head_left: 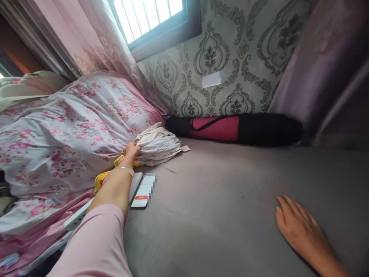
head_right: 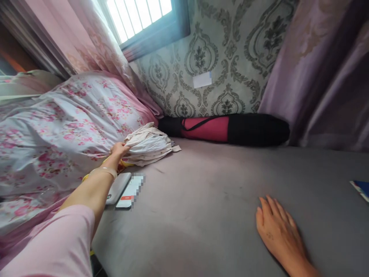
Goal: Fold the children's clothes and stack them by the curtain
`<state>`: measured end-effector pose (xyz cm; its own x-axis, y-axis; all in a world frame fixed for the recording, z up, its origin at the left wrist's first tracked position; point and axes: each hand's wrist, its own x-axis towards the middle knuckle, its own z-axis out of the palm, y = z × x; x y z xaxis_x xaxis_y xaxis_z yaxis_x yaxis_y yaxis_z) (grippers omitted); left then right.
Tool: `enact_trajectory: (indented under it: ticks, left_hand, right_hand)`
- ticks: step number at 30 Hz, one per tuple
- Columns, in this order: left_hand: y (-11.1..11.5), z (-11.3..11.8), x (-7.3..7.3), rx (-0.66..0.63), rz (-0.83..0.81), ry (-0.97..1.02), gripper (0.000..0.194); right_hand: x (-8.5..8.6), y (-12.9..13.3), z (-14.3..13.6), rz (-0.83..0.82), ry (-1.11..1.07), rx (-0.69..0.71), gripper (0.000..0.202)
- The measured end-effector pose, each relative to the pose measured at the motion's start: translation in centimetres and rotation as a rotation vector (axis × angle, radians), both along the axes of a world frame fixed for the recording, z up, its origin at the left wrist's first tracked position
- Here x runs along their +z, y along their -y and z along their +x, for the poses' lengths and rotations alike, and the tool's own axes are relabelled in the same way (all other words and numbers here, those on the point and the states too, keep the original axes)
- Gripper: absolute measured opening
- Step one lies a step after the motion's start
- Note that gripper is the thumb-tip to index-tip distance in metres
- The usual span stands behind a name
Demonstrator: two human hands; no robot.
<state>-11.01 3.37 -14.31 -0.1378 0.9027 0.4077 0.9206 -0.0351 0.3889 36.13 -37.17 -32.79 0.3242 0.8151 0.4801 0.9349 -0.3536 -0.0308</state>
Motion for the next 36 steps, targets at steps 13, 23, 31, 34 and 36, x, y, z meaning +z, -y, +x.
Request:
enact_trajectory:
  ticks: [13, 23, 31, 34, 36]
  left_hand:
    - [-0.4, 10.9, 10.8, -0.383, 0.376, 0.446, 0.027]
    - [6.8, 20.5, 13.8, -0.873, 0.264, 0.735, 0.021]
    - [14.6, 25.6, 11.6, -0.893, -0.154, 1.003, 0.014]
    - [16.8, 26.8, 10.8, -0.936, -0.291, 1.107, 0.015]
    - [18.1, 27.5, 10.2, -0.954, -0.361, 1.174, 0.014]
  right_hand:
    - [-0.1, 0.0, -0.1, -0.002, 0.003, -0.014, 0.053]
    - [0.3, 0.0, -0.5, -0.022, -0.071, -0.043, 0.051]
    - [3.8, -0.2, 0.0, 0.206, -0.376, 0.022, 0.044]
    - [9.1, -0.5, -1.7, 0.419, -0.497, 0.062, 0.032]
    - [12.7, -1.0, -3.7, 0.513, -0.586, 0.141, 0.026]
